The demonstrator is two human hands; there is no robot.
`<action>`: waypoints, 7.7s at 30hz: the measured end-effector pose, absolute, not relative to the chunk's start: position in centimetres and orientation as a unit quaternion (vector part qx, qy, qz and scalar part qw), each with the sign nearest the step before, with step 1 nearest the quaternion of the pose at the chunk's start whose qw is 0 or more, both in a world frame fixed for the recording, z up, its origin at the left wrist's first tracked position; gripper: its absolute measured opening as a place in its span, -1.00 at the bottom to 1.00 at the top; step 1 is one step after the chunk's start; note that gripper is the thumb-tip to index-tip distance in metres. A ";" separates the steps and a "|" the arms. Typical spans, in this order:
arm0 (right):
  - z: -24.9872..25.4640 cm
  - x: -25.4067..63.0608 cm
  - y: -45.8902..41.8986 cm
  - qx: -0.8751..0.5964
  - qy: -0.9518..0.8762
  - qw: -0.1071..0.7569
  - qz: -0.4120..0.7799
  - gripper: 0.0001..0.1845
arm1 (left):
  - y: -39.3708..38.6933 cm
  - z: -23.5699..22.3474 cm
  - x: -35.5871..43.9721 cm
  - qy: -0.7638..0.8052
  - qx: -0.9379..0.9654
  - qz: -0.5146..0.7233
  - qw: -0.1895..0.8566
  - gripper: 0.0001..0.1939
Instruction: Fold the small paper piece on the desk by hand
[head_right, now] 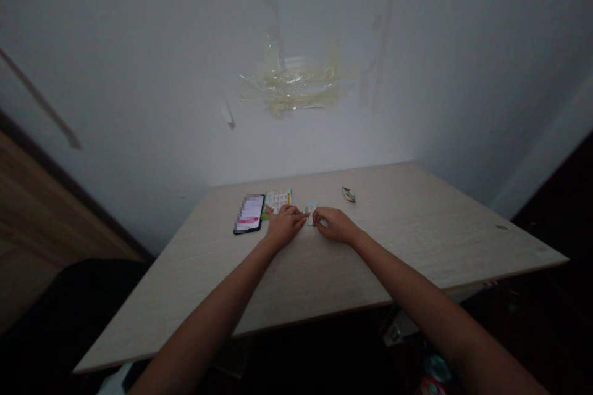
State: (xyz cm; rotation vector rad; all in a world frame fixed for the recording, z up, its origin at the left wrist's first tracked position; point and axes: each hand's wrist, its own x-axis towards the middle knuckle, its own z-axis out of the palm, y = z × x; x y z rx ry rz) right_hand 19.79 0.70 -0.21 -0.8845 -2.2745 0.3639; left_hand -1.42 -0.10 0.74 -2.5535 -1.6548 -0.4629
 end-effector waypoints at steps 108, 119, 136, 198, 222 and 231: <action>-0.3 18.8 2.3 -0.459 -0.824 0.315 0.100 -0.86 | -0.4 0.2 -1.2 -0.545 -0.817 -0.188 -0.026 -0.68; -0.4 19.1 1.5 -0.413 -0.843 0.328 0.103 -0.84 | -0.4 0.2 -1.4 -0.554 -0.813 -0.178 -0.025 -0.67; -0.1 19.6 0.3 -0.322 -0.873 0.343 0.131 -0.75 | -0.4 0.1 -1.6 -0.553 -0.812 -0.185 -0.020 -0.68; -0.5 19.6 2.0 -0.426 -0.840 0.333 0.055 -0.83 | -0.2 0.2 -1.8 -0.508 -0.845 -0.165 -0.038 -0.70; 0.2 18.1 3.4 -0.522 -0.822 0.226 -0.029 -0.79 | -0.1 0.3 -1.8 -0.514 -0.843 -0.154 -0.036 -0.68; 0.0 18.2 3.3 -0.526 -0.821 0.221 -0.028 -0.74 | -0.2 0.5 -1.7 -0.513 -0.842 -0.161 -0.044 -0.68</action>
